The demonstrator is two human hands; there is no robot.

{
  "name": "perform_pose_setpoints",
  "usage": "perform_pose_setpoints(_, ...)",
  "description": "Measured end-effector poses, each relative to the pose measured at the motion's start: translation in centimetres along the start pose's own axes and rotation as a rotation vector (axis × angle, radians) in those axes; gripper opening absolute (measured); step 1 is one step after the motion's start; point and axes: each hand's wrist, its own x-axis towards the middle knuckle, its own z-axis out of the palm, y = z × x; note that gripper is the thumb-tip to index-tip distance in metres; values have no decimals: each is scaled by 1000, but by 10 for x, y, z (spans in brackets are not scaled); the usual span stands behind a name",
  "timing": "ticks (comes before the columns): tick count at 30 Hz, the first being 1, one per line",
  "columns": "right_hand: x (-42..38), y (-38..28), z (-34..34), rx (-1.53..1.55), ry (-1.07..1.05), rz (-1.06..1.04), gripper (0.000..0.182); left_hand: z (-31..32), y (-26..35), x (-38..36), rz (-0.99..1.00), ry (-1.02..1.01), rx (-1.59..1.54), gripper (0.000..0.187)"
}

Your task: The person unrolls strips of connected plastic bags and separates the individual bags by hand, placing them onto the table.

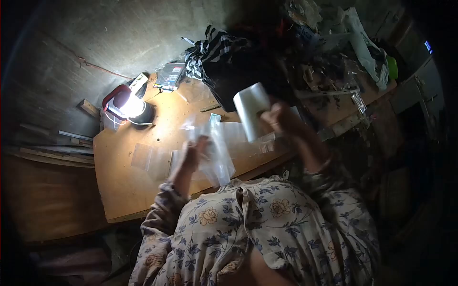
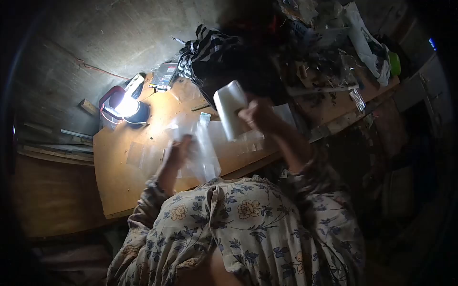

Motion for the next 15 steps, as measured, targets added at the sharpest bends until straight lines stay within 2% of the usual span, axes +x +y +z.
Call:
perform_pose_setpoints(1,-6,-22,-31,241,103,254,10,-27,10,1,33,14,117,31)
perform_pose_setpoints(2,-14,-25,-47,415,308,191,21,-63,12,2,204,54,313,33)
perform_pose_setpoints(3,-20,-13,-62,779,374,95,31,-69,47,-26,118,155,330,26)
perform_pose_setpoints(4,-30,3,-93,773,346,126,29,-114,33,-28,259,117,-274,26)
perform_pose_setpoints(5,-41,18,-115,729,373,79,28,-151,47,-45,373,98,148,24)
perform_pose_setpoints(6,-50,33,-136,687,399,33,27,-188,61,-63,505,163,677,25)
perform_pose_setpoints(7,-54,47,-145,500,401,-27,26,-225,75,-80,644,269,1071,29)
perform_pose_setpoints(9,-61,74,-162,120,445,-137,24,-172,125,-127,344,758,366,30)
perform_pose_setpoints(11,-58,115,-170,682,421,377,25,-224,119,-139,502,690,269,34)
perform_pose_setpoints(12,-59,143,-168,595,318,478,29,-245,116,-145,553,666,237,35)
perform_pose_setpoints(13,-58,166,-160,507,214,578,33,-249,114,-148,448,763,314,36)
perform_pose_setpoints(14,-53,162,-137,86,263,549,48,-253,111,-149,344,859,389,36)
perform_pose_setpoints(15,-55,241,-114,-321,220,369,52,-261,101,-148,340,860,395,36)
